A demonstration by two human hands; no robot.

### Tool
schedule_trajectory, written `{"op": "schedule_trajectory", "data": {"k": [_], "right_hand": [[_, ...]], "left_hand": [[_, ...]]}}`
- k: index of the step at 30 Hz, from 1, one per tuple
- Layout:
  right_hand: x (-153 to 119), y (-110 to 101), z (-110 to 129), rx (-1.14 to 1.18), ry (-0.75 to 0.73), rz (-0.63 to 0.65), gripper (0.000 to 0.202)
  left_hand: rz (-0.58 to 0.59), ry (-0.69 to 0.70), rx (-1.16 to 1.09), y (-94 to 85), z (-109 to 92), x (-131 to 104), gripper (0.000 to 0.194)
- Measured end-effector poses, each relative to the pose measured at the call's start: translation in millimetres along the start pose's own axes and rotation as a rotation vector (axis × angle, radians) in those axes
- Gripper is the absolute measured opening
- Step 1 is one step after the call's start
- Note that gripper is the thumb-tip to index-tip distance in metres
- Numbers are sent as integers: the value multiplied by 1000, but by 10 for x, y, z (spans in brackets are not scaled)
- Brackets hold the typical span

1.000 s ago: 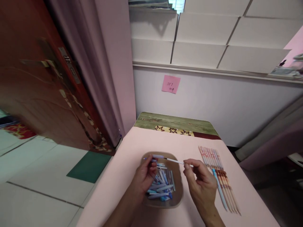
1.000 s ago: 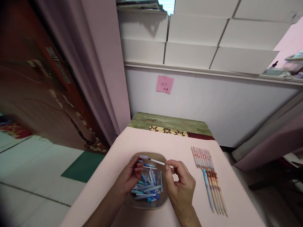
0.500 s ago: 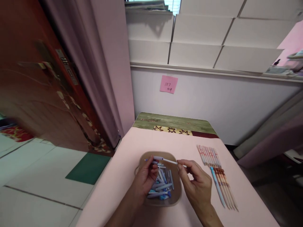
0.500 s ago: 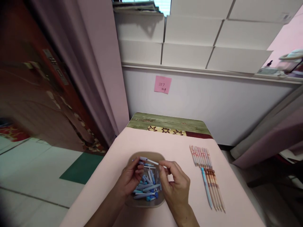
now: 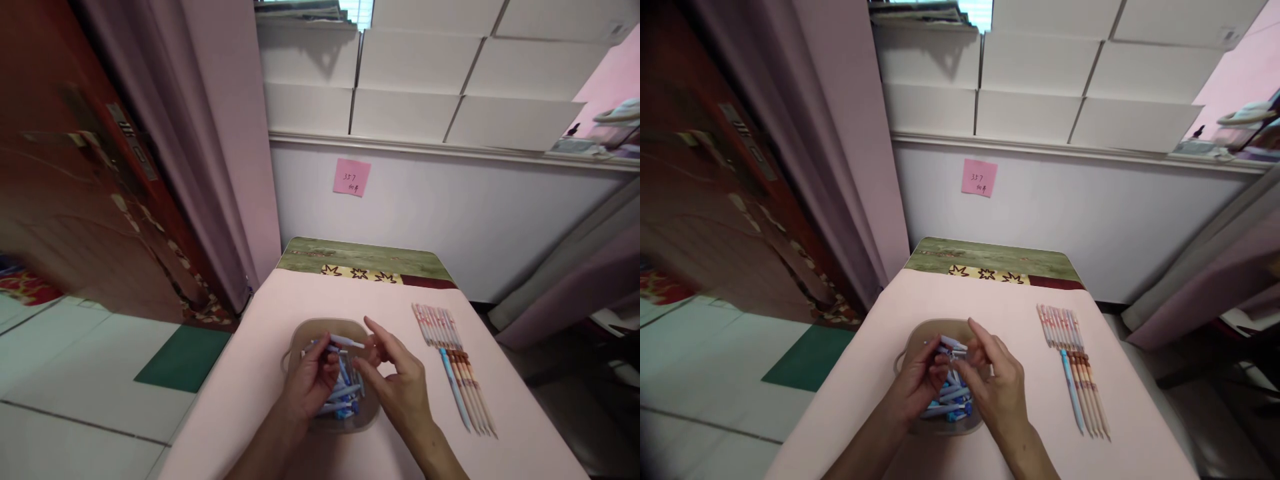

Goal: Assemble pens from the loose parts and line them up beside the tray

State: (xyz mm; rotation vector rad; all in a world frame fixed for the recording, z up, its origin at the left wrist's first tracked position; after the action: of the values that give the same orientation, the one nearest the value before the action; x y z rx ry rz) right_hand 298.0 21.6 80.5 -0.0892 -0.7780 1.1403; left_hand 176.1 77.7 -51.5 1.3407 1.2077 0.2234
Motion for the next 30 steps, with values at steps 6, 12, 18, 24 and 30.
{"op": "schedule_trajectory", "data": {"k": [6, 12, 18, 24, 30], "right_hand": [[-27, 280, -267, 146, 76, 104, 35], [-62, 375, -349, 229, 97, 69, 15], [5, 38, -299, 0, 150, -33, 25], [-79, 212, -269, -211, 125, 178, 21], [-153, 330, -220, -262, 109, 220, 10]], "left_hand": [[28, -75, -21, 18, 139, -26, 13], [8, -159, -31, 37, 321, -75, 10], [16, -1, 60, 109, 4, -101, 14], [-43, 11, -15, 41, -215, -53, 17], [23, 11, 8, 49, -210, -37, 15]]}}
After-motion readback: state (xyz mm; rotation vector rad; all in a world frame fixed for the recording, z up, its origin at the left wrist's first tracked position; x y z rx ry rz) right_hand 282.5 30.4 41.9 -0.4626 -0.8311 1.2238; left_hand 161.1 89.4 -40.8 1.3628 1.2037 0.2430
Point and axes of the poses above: each hand's wrist, its own x-axis towards the middle knuckle, its own y-axis out of the palm, z = x × y, the point moved 9 cm from there along x, towards the middle knuckle, and after that the axes turned 2 degrees about -x, right-handed, at the moved point
